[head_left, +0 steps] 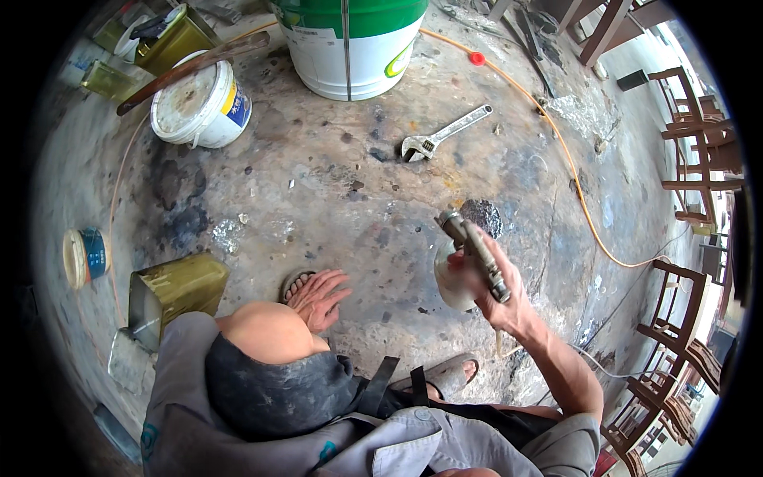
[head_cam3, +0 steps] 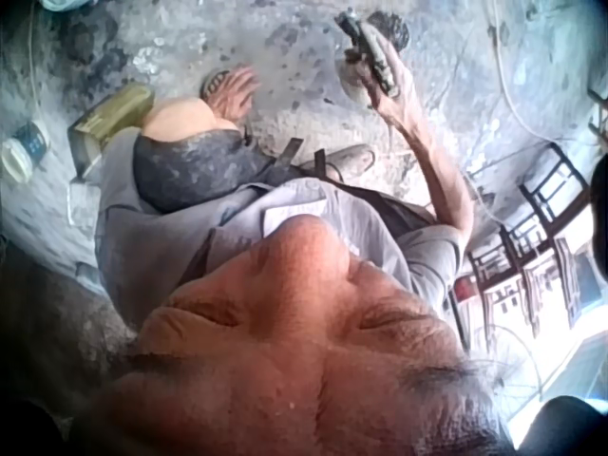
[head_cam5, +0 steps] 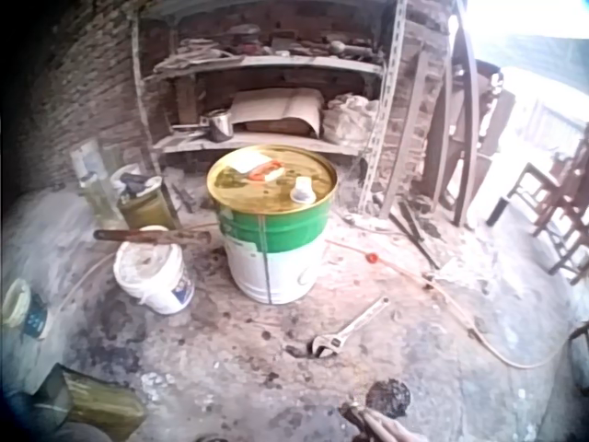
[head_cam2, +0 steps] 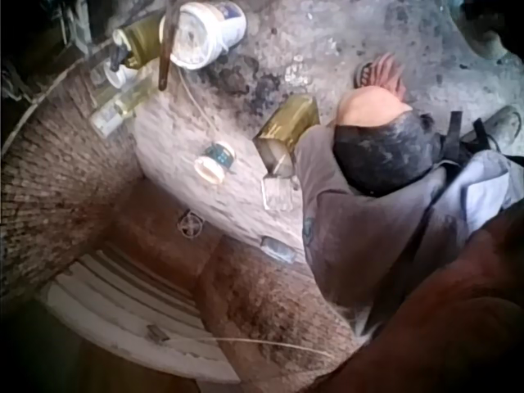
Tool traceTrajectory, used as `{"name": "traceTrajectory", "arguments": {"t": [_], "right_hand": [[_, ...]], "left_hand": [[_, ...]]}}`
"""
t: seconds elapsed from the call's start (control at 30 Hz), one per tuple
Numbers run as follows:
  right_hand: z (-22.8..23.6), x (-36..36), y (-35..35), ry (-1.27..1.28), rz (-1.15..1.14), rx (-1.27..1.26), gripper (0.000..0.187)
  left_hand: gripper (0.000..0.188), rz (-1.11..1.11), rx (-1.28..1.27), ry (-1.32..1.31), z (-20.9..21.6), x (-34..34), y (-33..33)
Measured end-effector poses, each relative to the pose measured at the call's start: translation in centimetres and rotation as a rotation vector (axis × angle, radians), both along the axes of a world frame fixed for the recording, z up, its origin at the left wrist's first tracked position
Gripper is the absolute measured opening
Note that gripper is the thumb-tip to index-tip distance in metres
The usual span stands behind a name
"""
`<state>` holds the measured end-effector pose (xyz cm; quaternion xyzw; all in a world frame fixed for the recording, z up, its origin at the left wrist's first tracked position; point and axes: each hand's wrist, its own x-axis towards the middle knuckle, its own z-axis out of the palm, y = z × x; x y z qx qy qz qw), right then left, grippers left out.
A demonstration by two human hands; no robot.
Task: The person uses a spray gun to apply finish to wooden chairs and a round table in a workshop. They refill the spray gun's container from a large paint can and test the spray on the floor before continuing.
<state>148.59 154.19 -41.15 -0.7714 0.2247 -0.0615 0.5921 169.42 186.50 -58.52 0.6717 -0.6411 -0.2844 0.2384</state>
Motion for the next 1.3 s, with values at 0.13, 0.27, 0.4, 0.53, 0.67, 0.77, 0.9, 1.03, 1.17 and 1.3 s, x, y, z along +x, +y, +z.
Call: {"name": "traceTrajectory", "arguments": {"t": [0.13, 0.27, 0.4, 0.53, 0.67, 0.77, 0.9, 1.03, 1.17, 1.3], "right_hand": [[-0.6, -0.9, 0.9, 0.056, 0.069, 0.099, 0.061], [-0.4, -1.2, 1.7, 0.124, 0.088, 0.051, 0.059], [-0.4, -1.6, 2.1, 0.141, 0.014, -0.018, 0.057], [-0.2, -1.2, 1.7, 0.037, 0.016, -0.132, 0.056], [1.0, -0.8, 1.3, 0.175, -0.006, 0.001, 0.055], [0.7, -1.1, 1.1, 0.186, -0.022, -0.008, 0.055], [0.5, -1.9, 0.4, 0.205, -0.025, 0.026, 0.054], [0.3, -2.0, 0.5, 0.138, -0.033, -0.067, 0.055], [0.7, -1.3, 0.1, 0.17, -0.004, -0.032, 0.055], [0.2, -1.4, -0.1, 0.068, -0.018, 0.074, 0.059]], "left_hand": [[0.052, 0.008, 0.047, -0.016, 0.1, 0.0, -0.2], [0.051, 0.012, 0.04, -0.021, -0.1, -0.1, 0.0], [0.051, 0.002, 0.036, -0.026, 0.0, 0.0, -0.1], [0.051, -0.01, 0.04, -0.022, 0.2, 0.0, -0.2], [0.051, -0.002, 0.031, -0.015, 0.2, 0.0, -0.2], [0.051, 0.006, 0.035, -0.005, 0.2, -0.1, -0.2], [0.05, -0.001, 0.029, -0.014, 0.1, 0.0, -0.3], [0.051, 0.007, 0.031, -0.01, 0.0, -0.1, -0.2], [0.051, 0.005, 0.035, -0.015, 0.2, -0.1, -0.1], [0.05, -0.015, 0.03, 0.001, 0.1, 0.0, -0.3]]}}
